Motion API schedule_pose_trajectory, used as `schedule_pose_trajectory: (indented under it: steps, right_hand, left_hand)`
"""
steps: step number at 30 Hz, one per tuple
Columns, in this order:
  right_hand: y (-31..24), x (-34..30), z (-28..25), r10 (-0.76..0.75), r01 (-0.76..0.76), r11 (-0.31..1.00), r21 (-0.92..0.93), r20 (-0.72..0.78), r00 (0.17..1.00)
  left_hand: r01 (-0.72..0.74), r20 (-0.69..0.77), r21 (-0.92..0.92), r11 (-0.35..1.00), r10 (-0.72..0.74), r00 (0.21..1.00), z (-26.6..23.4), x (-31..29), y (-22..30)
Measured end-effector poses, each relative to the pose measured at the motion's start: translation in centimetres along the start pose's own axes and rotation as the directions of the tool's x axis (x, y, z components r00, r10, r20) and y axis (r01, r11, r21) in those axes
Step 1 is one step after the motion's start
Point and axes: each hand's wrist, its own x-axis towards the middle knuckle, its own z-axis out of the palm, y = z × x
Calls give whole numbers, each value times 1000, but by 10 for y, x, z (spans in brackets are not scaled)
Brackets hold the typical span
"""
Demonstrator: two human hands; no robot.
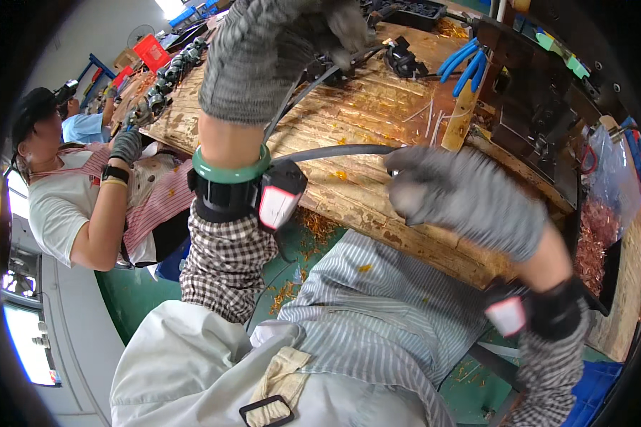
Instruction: Manually aligning and crimping metal ring terminals onto thick electrical cables using a bench-mounted crimping machine.
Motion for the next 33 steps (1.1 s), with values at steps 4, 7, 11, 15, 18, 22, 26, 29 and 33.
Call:
schedule_pose_trajectory:
  steps: [4, 7, 11, 15, 18, 22, 26, 29, 33]
  right_hand:
    - [-4, 11, 64, -161, 145, 985, -94, -195, 967]
    - [6, 24, 72, -137, 106, 984, -143, -228, 964]
    - [19, 13, 62, -460, 311, 809, -499, -208, 863]
    - [7, 9, 51, -232, 193, 962, -195, -204, 951]
    - [9, 13, 45, -434, 365, 870, -333, -163, 886]
    - [-10, 11, 13, -219, 262, 931, -254, 186, 958]
    - [-16, 2, -6, -157, 258, 955, -147, 489, 858]
    - [-6, 1, 3, -84, 173, 979, -113, 547, 833]
    - [-46, -16, 42, 164, 289, 886, -362, 829, 534]
  left_hand:
    - [69, -147, -1, 998, -68, 987, 38, 21, 16]
    - [103, -205, 16, 995, -97, 974, 54, 23, 14]
    - [117, 83, -885, 451, -94, 992, 70, 12, 26]
    - [-499, 121, 616, 609, 553, 825, 77, -14, 29]
    - [-422, 190, 825, 376, 518, 834, 102, -32, -1]
    - [-517, -31, 116, 848, 523, 852, 213, -17, -41]
    - [-430, -46, -234, 872, 432, 901, 242, -16, -47]
    - [-274, 41, -275, 921, 296, 954, 239, -31, -54]
    - [-44, 194, -326, 944, 113, 974, 201, -40, -55]
